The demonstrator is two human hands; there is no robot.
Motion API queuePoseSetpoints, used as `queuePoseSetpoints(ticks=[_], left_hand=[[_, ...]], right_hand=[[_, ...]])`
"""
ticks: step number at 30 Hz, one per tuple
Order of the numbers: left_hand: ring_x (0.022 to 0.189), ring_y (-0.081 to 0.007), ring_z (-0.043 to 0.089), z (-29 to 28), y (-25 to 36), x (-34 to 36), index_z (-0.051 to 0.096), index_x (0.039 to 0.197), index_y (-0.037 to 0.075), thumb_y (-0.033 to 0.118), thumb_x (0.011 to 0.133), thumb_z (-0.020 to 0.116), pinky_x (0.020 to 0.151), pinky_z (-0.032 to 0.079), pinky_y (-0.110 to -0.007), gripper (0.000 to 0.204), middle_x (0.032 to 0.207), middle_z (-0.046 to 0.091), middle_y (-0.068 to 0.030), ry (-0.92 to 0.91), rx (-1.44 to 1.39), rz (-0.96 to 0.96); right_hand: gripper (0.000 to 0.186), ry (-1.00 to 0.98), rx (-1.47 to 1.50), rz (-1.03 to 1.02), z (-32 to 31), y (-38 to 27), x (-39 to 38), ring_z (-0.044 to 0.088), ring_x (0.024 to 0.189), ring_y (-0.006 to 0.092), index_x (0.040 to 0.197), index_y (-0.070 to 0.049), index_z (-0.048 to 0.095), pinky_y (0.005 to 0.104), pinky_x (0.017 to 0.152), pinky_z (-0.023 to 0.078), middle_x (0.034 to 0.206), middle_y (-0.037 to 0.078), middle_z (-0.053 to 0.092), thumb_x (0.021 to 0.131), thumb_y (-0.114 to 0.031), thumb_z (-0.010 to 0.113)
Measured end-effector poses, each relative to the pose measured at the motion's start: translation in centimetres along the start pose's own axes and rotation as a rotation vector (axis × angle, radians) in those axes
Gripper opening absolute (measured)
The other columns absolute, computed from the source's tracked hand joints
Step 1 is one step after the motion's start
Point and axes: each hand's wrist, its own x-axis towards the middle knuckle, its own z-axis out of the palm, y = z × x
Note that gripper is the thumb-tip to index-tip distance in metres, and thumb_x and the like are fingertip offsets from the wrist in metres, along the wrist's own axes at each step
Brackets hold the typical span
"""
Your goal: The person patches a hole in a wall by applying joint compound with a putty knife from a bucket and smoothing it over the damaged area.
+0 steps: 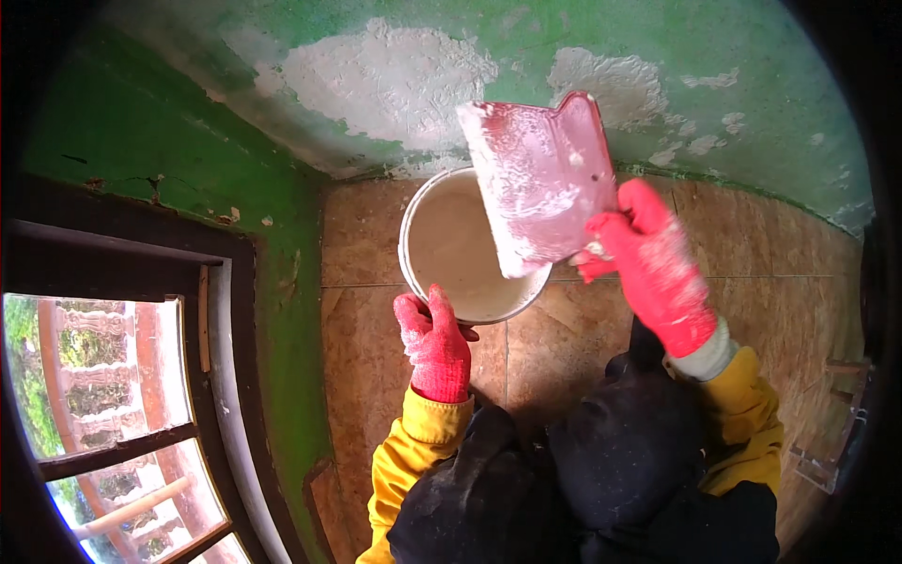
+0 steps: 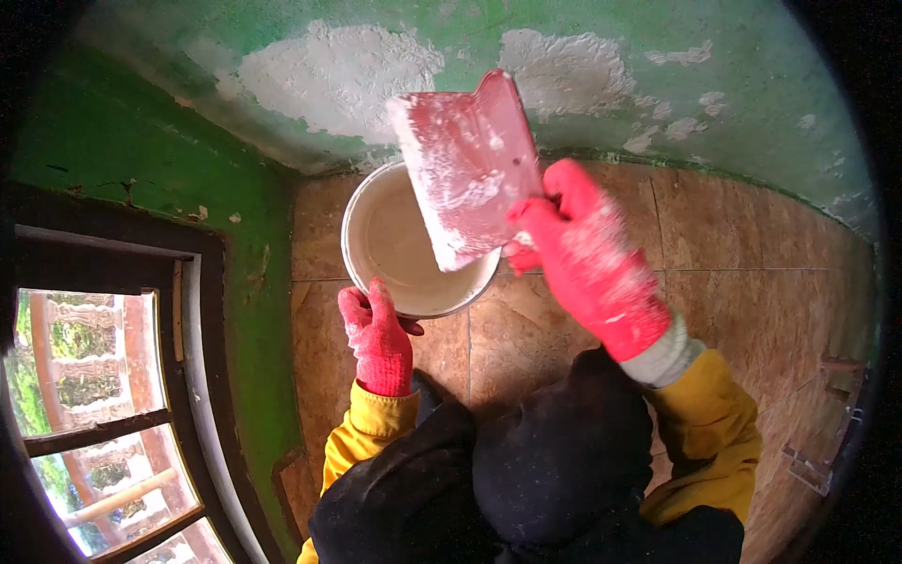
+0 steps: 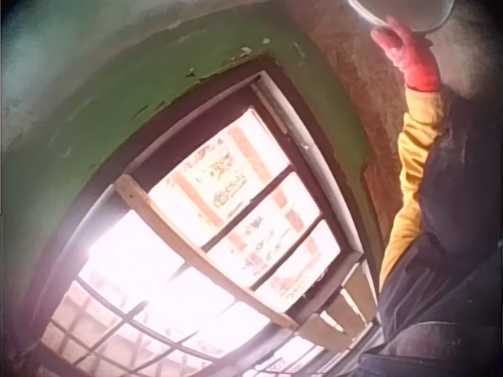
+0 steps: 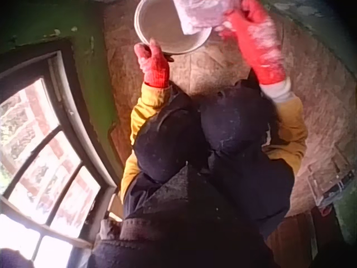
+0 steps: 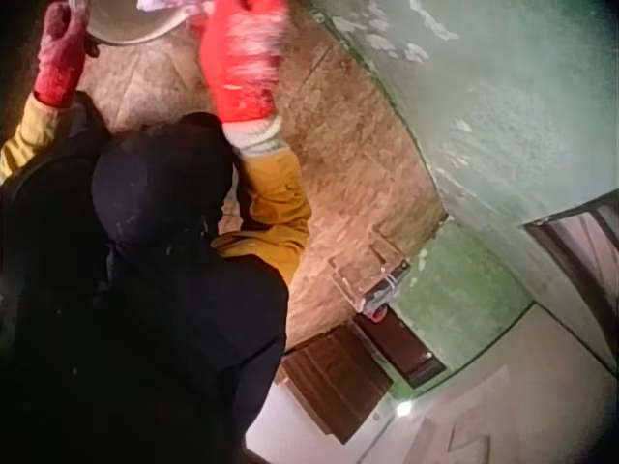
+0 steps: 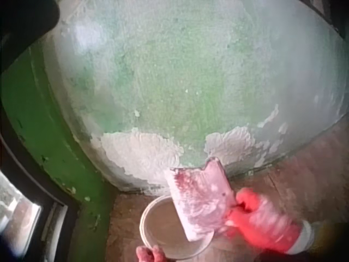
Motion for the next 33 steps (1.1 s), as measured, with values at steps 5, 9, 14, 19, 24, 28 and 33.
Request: queuePoseSetpoints(ticks=[5, 9, 14, 19, 24, 28, 33], left_hand=[[0.042, -0.0110, 0.047, 0.5, -0.3, -0.4, 0.036, 0.084, 0.006, 0.018, 0.091, 0.050, 0.037, 0.042, -0.023, 0.020, 0.064, 0.047, -0.0058, -0.017, -0.057, -0.014], [0.043, -0.0109, 0.048, 1.0, -0.2, -1.0, 0.037, 0.085, 0.006, 0.018, 0.091, 0.051, 0.037, 0.043, -0.023, 0.020, 0.065, 0.047, -0.0058, -0.034, -0.045, -0.010], [0.044, -0.0114, 0.047, 1.3, -0.6, -1.4, 0.037, 0.085, 0.005, 0.016, 0.091, 0.052, 0.037, 0.043, -0.024, 0.020, 0.066, 0.046, -0.0056, -0.053, -0.033, 0.031], [0.043, -0.0132, 0.050, 0.8, -1.2, -1.5, 0.035, 0.085, 0.007, 0.018, 0.092, 0.049, 0.036, 0.045, -0.025, 0.019, 0.071, 0.048, -0.0066, -0.093, -0.002, 0.073], [0.044, -0.0159, 0.053, 0.5, -0.2, -1.6, 0.036, 0.083, 0.006, 0.016, 0.092, 0.047, 0.038, 0.046, -0.025, 0.018, 0.068, 0.049, -0.0074, -0.161, 0.050, 0.004], [0.044, -0.0169, 0.054, 0.6, -0.1, -1.7, 0.036, 0.083, 0.005, 0.016, 0.092, 0.047, 0.039, 0.046, -0.025, 0.018, 0.067, 0.049, -0.0076, -0.156, 0.054, 0.005], [0.047, -0.0187, 0.056, -0.3, -1.3, -2.1, 0.035, 0.084, 0.005, 0.015, 0.092, 0.047, 0.042, 0.050, -0.028, 0.018, 0.073, 0.049, -0.0083, -0.148, -0.068, -0.003]], right_hand=[[0.010, -0.130, -0.411, 0.214, -1.7, -4.2, -0.5, 0.057, 0.052, 0.0147, 0.086, 0.000, 0.050, 0.0273, 0.048, 0.046, 0.069, 0.008, 0.056, 0.086, -0.010, 0.049], [0.016, -0.302, -0.691, 0.365, -1.4, -4.8, 0.9, 0.057, 0.050, 0.0173, 0.088, 0.000, 0.051, 0.0289, 0.044, 0.045, 0.060, 0.009, 0.055, 0.088, -0.015, 0.046], [0.022, -0.646, -0.897, 0.100, -1.6, 2.1, 4.0, 0.059, 0.053, 0.0185, 0.083, 0.002, 0.056, 0.0297, 0.049, 0.046, 0.059, 0.010, 0.059, 0.088, -0.016, 0.044], [0.025, -0.696, -0.861, 0.083, -1.0, 5.6, 5.1, 0.059, 0.057, 0.0177, 0.077, 0.003, 0.059, 0.0282, 0.055, 0.048, 0.063, 0.011, 0.061, 0.087, -0.013, 0.043], [0.032, -0.464, -0.213, 0.291, 0.1, 9.4, 5.1, 0.063, 0.069, 0.0315, 0.077, 0.003, 0.062, 0.0386, 0.062, 0.048, 0.072, 0.024, 0.059, 0.083, -0.027, 0.055], [0.027, -0.453, -1.131, -0.423, 1.9, 9.5, 5.0, 0.060, 0.061, 0.0279, 0.066, 0.003, 0.057, 0.0371, 0.054, 0.045, 0.063, 0.022, 0.055, 0.083, -0.017, 0.057], [0.035, -0.552, -1.216, -0.396, 1.6, 10.8, 5.3, 0.061, 0.060, 0.0304, 0.058, -0.004, 0.062, 0.0376, 0.054, 0.044, 0.061, 0.019, 0.058, 0.083, -0.027, 0.055]])
